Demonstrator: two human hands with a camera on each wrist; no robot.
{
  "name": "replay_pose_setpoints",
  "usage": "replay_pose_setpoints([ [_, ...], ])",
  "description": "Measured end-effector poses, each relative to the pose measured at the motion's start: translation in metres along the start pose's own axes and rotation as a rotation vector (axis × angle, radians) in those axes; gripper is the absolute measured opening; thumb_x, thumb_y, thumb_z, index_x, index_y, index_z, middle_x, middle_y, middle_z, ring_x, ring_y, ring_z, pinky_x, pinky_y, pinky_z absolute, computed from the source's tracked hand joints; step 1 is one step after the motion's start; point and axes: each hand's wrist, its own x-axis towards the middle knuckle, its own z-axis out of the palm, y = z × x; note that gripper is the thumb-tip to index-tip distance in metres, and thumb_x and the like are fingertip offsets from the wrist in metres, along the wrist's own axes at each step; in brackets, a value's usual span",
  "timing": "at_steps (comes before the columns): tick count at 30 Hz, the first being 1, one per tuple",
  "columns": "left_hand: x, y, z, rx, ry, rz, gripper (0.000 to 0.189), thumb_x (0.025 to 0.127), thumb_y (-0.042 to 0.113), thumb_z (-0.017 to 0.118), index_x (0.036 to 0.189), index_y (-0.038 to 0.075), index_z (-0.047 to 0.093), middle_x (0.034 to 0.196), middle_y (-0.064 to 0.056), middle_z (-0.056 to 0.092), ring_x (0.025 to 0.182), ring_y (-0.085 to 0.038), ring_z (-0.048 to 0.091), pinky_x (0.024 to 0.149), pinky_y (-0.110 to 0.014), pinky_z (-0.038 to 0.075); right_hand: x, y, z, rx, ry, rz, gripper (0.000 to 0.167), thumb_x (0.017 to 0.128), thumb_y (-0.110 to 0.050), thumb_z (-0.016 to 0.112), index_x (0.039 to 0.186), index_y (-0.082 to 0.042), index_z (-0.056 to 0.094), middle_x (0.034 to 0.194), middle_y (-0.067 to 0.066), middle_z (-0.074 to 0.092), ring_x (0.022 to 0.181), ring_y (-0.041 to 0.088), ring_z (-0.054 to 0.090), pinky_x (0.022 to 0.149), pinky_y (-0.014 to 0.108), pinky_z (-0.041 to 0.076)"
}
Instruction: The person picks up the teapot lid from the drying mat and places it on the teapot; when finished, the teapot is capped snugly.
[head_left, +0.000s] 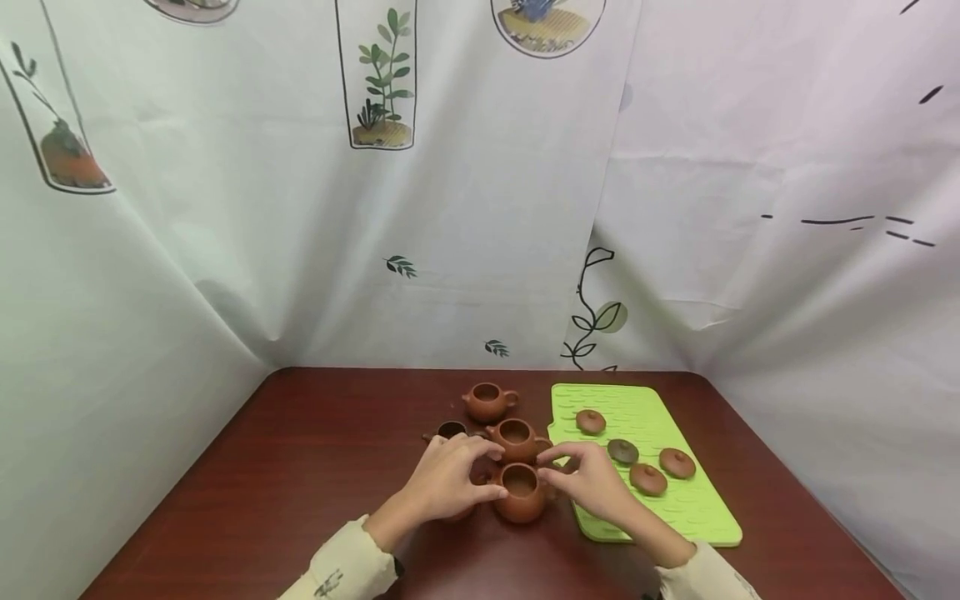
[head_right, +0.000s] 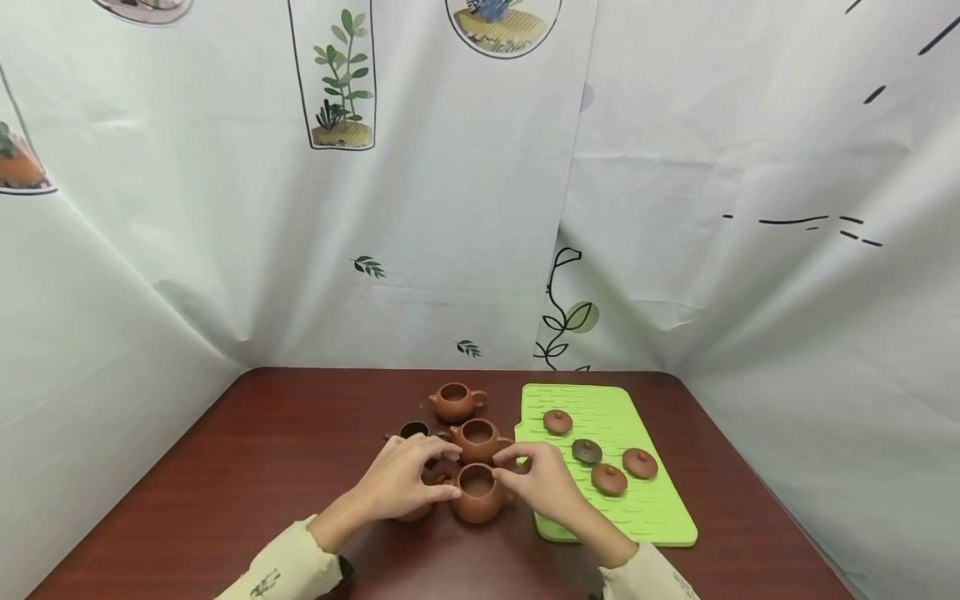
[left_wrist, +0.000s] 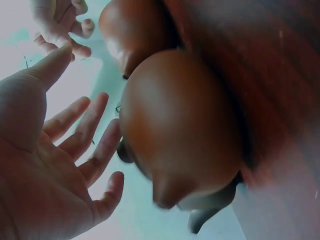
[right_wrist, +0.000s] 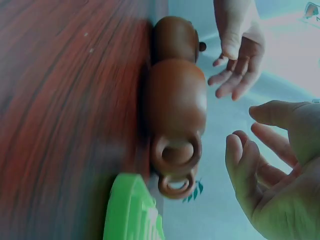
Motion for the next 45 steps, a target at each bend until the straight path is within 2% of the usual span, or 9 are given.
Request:
replay_pose_setpoints([
  [3,0.003,0.0,0.004,0.013,-0.009,-0.004,0.053,0.08,0.057,0.075,0.122,0.025,0.068,0.117,0.013,0.066,0.108,-0.014,0.058,0.085,-0.042,0.038,-0.003,0.004,-0.007,-0.001,0.0,0.026,0.017,0.086,-0.013,0.077,0.1,-0.005,0.076,0.082,0.005,0.073,0.053,0.017,0.063,0.046,0.024,0.043],
  [13,0.011,0.001,0.013,0.041,-0.083,-0.009,0.061,0.077,0.064,0.074,0.123,0.025,0.068,0.119,0.012,0.066,0.108,-0.013,0.057,0.08,-0.04,0.035,-0.014,0.022,-0.032,-0.045,0.102,0.113,0.013,0.084,-0.012,0.079,0.095,-0.005,0.077,0.09,0.009,0.073,0.054,0.007,0.059,0.048,0.026,0.046],
  [21,0.012,-0.001,0.017,0.073,-0.099,-0.015,0.058,0.076,0.064,0.074,0.12,0.026,0.07,0.119,0.011,0.067,0.105,-0.012,0.058,0.079,-0.04,0.034,-0.023,0.037,-0.052,-0.073,0.177,0.202,0.018,0.084,-0.013,0.08,0.099,-0.005,0.076,0.104,0.008,0.073,0.073,0.014,0.069,0.061,0.027,0.051],
  [27,0.015,0.0,0.017,0.065,-0.113,-0.023,0.052,0.077,0.062,0.075,0.114,0.026,0.072,0.114,0.014,0.068,0.098,-0.009,0.058,0.077,-0.039,0.033,-0.031,0.045,-0.065,-0.108,0.217,0.247,0.021,0.082,-0.014,0.082,0.1,-0.004,0.077,0.108,0.012,0.072,0.078,0.018,0.072,0.061,0.027,0.053],
  [31,0.015,0.001,0.016,0.067,-0.119,-0.022,0.051,0.077,0.062,0.075,0.113,0.026,0.073,0.113,0.014,0.068,0.097,-0.009,0.059,0.078,-0.04,0.034,-0.036,0.051,-0.074,-0.1,0.209,0.269,0.021,0.083,-0.013,0.081,0.101,-0.004,0.076,0.106,0.013,0.072,0.065,0.016,0.069,0.052,0.026,0.048],
  [34,0.015,0.001,0.016,0.075,-0.121,-0.03,0.051,0.076,0.062,0.076,0.112,0.027,0.073,0.112,0.014,0.068,0.095,-0.009,0.059,0.077,-0.039,0.034,-0.038,0.056,-0.082,-0.123,0.191,0.312,0.023,0.085,-0.016,0.079,0.104,-0.004,0.076,0.093,0.011,0.073,0.059,0.015,0.063,0.048,0.027,0.042],
  [37,0.015,0.001,0.016,0.071,-0.116,-0.037,0.051,0.075,0.062,0.076,0.111,0.026,0.073,0.108,0.015,0.069,0.092,-0.009,0.058,0.076,-0.038,0.034,-0.04,0.061,-0.088,-0.177,0.188,0.344,0.027,0.085,-0.022,0.079,0.106,-0.005,0.076,0.091,0.009,0.074,0.076,0.021,0.069,0.059,0.03,0.047],
  [40,0.016,0.001,0.017,0.05,-0.107,-0.038,0.051,0.075,0.061,0.077,0.111,0.025,0.073,0.106,0.017,0.068,0.093,-0.009,0.059,0.077,-0.038,0.035,-0.042,0.067,-0.093,-0.209,0.184,0.361,0.033,0.085,-0.028,0.08,0.108,-0.005,0.075,0.103,0.013,0.074,0.1,0.032,0.069,0.076,0.04,0.052],
  [45,0.016,-0.001,0.019,0.024,-0.106,-0.038,0.051,0.075,0.059,0.078,0.112,0.025,0.073,0.106,0.019,0.068,0.098,-0.011,0.06,0.078,-0.039,0.037,-0.043,0.076,-0.098,-0.238,0.17,0.38,0.038,0.084,-0.029,0.081,0.109,-0.002,0.074,0.112,0.016,0.071,0.106,0.036,0.067,0.08,0.042,0.052],
])
